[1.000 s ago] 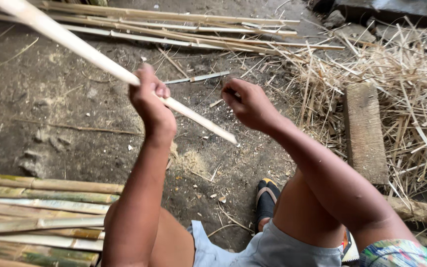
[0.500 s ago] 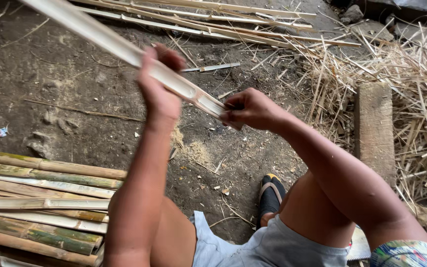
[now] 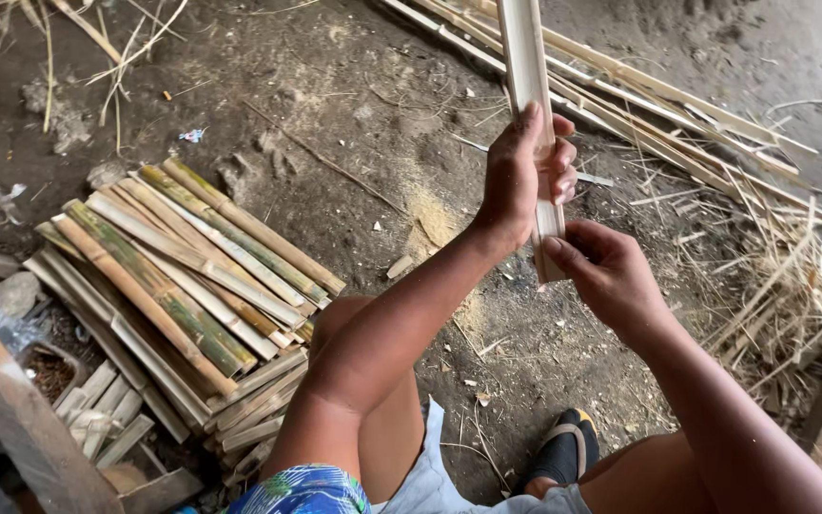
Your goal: The person cuts bamboo strips into shorter pieces using a hand saw and a hammer. They then gather the cut pieces and place them in a pile. Finally, they retrieve a hammer and nails from a bag.
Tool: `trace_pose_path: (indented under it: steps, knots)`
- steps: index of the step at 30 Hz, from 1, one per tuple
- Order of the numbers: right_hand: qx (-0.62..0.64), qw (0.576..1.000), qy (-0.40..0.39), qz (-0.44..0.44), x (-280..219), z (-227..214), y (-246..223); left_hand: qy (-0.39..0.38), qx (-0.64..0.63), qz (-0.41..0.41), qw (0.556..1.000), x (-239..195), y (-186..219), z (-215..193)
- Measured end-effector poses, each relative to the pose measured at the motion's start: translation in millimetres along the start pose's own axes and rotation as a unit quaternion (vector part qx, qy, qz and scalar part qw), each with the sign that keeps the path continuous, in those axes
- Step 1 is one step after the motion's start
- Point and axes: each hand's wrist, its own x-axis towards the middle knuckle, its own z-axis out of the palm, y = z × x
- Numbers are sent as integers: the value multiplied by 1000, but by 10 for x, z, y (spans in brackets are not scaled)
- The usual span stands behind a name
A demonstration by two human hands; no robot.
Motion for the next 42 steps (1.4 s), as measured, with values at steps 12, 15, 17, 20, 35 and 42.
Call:
trace_pose_path:
  steps: [12, 15, 17, 20, 35, 42]
  knots:
    - [2, 1000, -27, -8, 44, 79, -69, 9, 42, 48, 998, 65, 77, -144]
    - [11, 1000, -22, -15, 48, 89, -85, 14, 36, 55, 998, 78, 73, -157]
    - [13, 1000, -19, -18, 48, 92, -86, 18, 43, 59, 997, 80, 72, -162]
    - [14, 999, -4, -35, 53, 94, -74, 21, 49, 67, 996, 87, 59, -167]
    - [25, 1000, -5, -15, 43, 126, -94, 45, 43, 92, 994, 86, 101, -167]
    - [38, 998, -13, -56, 86, 130, -95, 31, 38, 92, 995, 64, 191, -175]
